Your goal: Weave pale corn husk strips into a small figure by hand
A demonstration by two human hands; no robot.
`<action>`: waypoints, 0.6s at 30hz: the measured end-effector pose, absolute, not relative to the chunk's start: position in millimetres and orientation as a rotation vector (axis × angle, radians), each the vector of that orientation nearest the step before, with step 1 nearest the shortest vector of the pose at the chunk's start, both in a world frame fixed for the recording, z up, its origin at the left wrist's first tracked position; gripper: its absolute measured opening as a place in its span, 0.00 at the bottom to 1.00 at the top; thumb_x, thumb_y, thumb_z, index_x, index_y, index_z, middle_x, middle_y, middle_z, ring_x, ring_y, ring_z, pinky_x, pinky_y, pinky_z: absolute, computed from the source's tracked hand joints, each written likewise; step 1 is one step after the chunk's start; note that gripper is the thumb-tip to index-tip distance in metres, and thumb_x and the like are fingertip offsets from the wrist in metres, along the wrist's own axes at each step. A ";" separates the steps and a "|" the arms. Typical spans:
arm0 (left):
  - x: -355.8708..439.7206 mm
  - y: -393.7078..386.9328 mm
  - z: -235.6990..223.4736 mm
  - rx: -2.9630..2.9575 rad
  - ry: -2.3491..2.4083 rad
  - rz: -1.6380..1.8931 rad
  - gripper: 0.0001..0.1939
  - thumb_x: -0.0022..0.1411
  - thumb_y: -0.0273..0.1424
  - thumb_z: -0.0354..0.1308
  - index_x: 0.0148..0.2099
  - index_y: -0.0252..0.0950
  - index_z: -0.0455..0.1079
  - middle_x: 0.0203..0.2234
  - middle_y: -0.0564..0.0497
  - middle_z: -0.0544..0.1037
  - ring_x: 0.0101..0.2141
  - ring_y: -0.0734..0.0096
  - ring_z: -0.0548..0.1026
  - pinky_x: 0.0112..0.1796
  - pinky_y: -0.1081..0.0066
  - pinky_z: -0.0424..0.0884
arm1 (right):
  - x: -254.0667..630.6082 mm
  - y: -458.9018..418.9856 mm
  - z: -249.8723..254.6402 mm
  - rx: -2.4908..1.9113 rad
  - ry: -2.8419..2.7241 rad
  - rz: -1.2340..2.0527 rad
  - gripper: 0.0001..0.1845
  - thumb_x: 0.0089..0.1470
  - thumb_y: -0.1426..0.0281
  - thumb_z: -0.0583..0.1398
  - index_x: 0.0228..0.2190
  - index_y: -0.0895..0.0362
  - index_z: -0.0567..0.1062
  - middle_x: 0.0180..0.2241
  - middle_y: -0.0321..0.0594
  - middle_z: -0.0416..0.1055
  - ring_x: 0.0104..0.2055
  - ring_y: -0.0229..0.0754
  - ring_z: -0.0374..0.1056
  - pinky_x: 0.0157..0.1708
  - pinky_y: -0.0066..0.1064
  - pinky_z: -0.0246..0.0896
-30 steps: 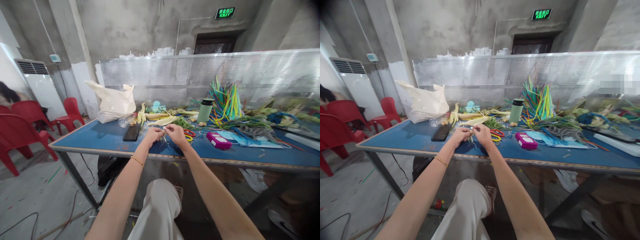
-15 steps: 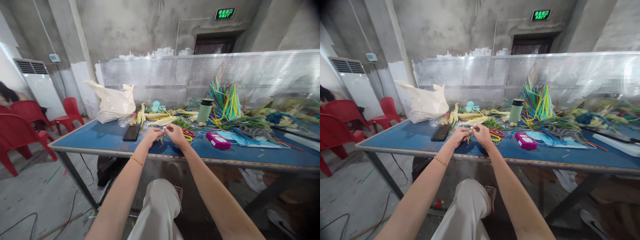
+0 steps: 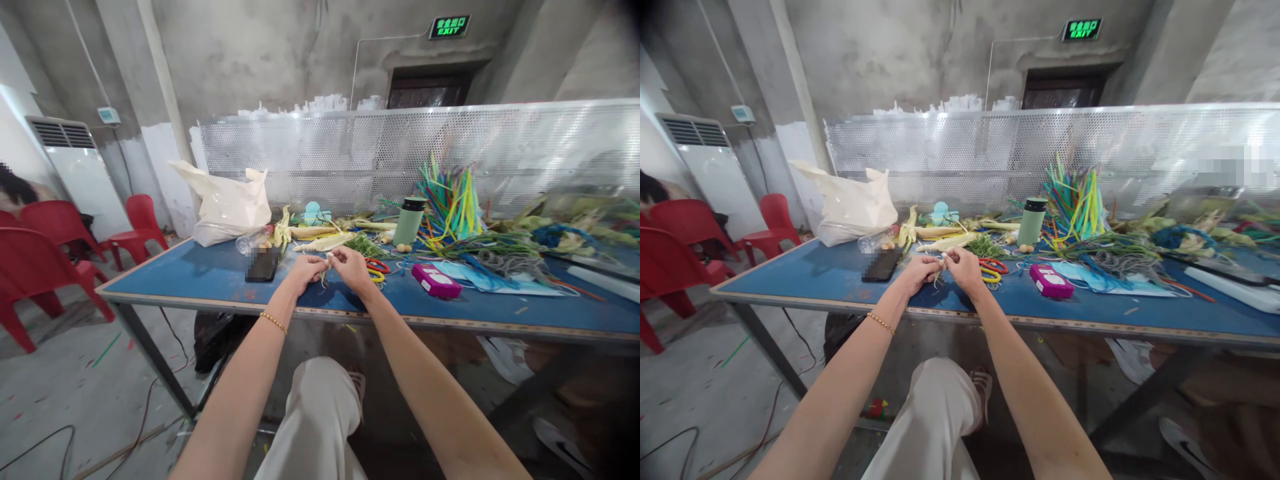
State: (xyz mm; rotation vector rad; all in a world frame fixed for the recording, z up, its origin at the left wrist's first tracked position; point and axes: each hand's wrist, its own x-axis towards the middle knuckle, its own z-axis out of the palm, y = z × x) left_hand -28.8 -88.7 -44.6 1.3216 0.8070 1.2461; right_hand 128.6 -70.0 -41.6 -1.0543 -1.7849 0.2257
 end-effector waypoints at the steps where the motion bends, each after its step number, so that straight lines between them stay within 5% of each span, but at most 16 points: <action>1: -29.0 -88.7 -44.5 1.324 0.807 1.243 0.12 0.40 0.31 0.69 0.23 0.31 0.70 0.15 0.57 0.64 0.15 0.85 0.56 0.19 0.76 0.46 | 128.7 -69.6 -41.8 -1.056 -1.788 0.223 0.08 0.53 0.65 0.60 0.28 0.55 0.77 0.26 0.39 0.76 0.28 0.42 0.70 0.32 0.31 0.63; 10: -31.0 -93.2 -42.7 1.400 0.789 1.231 0.23 0.37 0.44 0.76 0.24 0.32 0.70 0.15 0.57 0.64 0.16 0.85 0.56 0.20 0.75 0.46 | 130.2 -66.4 -43.1 -1.052 -1.769 0.243 0.08 0.52 0.64 0.61 0.27 0.55 0.77 0.25 0.39 0.77 0.28 0.42 0.70 0.32 0.31 0.64; 18: -29.9 -89.7 -45.8 1.421 0.808 1.227 0.24 0.38 0.45 0.75 0.25 0.31 0.71 0.17 0.57 0.65 0.17 0.84 0.57 0.21 0.74 0.48 | 129.7 -66.5 -40.7 -1.071 -1.741 0.313 0.09 0.50 0.63 0.61 0.25 0.55 0.76 0.23 0.38 0.77 0.26 0.41 0.70 0.31 0.31 0.63</action>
